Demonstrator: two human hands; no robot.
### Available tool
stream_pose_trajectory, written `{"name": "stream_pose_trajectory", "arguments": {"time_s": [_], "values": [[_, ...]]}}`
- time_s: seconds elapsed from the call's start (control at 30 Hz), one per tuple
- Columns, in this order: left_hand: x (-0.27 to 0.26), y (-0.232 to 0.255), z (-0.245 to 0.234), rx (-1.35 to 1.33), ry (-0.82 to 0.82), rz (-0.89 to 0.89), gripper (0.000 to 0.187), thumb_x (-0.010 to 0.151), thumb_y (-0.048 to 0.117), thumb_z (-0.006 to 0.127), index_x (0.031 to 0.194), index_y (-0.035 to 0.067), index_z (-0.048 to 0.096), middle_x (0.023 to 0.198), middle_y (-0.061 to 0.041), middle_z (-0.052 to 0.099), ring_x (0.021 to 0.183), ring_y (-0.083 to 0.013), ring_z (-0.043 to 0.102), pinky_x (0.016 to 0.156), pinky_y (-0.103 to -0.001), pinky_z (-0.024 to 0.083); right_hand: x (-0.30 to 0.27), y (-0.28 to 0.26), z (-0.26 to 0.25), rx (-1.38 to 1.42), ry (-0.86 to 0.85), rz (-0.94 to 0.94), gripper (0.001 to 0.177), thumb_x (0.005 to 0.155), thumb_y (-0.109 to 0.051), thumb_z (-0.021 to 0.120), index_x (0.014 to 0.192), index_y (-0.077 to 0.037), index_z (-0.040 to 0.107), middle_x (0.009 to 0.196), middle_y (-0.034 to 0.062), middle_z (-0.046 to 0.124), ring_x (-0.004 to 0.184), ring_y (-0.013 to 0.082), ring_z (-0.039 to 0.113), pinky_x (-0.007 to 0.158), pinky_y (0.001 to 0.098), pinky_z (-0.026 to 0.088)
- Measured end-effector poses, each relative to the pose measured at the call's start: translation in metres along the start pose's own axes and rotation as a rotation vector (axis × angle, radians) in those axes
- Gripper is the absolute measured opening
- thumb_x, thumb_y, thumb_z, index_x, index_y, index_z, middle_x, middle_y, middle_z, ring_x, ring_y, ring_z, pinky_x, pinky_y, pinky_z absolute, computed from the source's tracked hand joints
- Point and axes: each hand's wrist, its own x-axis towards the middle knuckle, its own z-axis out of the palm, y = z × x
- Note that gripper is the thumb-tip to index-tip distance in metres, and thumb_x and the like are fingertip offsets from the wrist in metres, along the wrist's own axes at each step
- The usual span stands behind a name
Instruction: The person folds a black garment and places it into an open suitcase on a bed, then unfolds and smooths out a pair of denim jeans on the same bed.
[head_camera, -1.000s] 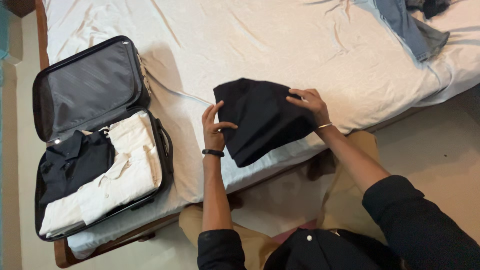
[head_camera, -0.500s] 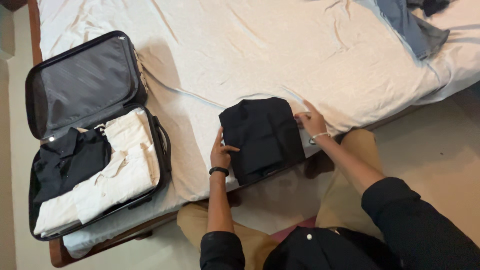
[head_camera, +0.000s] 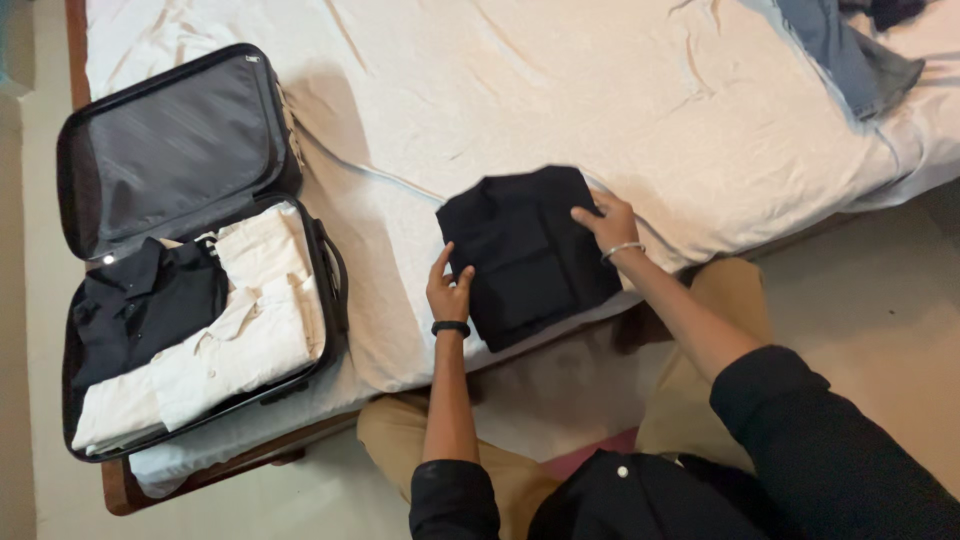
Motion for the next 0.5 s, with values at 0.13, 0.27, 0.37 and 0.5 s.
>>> {"name": "stream_pose_trajectory", "arguments": {"time_s": [0.13,0.27,0.37,0.5], "values": [[-0.001,-0.01,0.011,0.194,0.061,0.005,0.055,0.088,0.013,0.079,0.141,0.01,0.063,0.145,-0.017,0.063,0.125,-0.0303,0.066,0.094,-0.037,0.058,0.018,0.022,0.008,-0.037,0.093,-0.066,0.051,0.088,-0.011,0.078,0.135,0.002,0.065,0.128,0.0168,0.071,0.114,0.025,0.07,0.097,0.0331,0.056],[-0.008,0.007,0.031,0.481,0.061,0.185,0.062,0.087,0.025,0.08,0.14,0.004,0.056,0.159,-0.025,0.035,0.142,-0.0452,0.04,0.116,-0.049,0.038,0.018,0.042,0.015,-0.284,0.111,0.034,0.061,0.078,-0.021,0.088,0.129,0.004,0.066,0.123,0.022,0.072,0.112,0.029,0.07,0.094,0.0361,0.055],[-0.009,0.028,0.044,0.57,-0.013,0.272,0.06,0.091,0.03,0.076,0.142,0.007,0.056,0.164,-0.022,0.032,0.15,-0.0446,0.033,0.122,-0.053,0.03,0.013,0.035,0.017,-0.409,0.063,0.222,0.058,0.075,-0.031,0.092,0.118,0.002,0.073,0.111,0.0224,0.075,0.101,0.0311,0.073,0.088,0.0382,0.056],[-0.015,0.045,0.064,0.689,-0.193,0.251,0.06,0.091,0.039,0.07,0.145,0.017,0.057,0.166,-0.014,0.033,0.154,-0.0397,0.026,0.122,-0.064,0.018,0.008,0.018,0.015,-0.418,0.052,0.299,0.046,0.07,-0.033,0.09,0.103,-0.003,0.077,0.096,0.0173,0.078,0.089,0.0312,0.076,0.082,0.0401,0.059]]}}
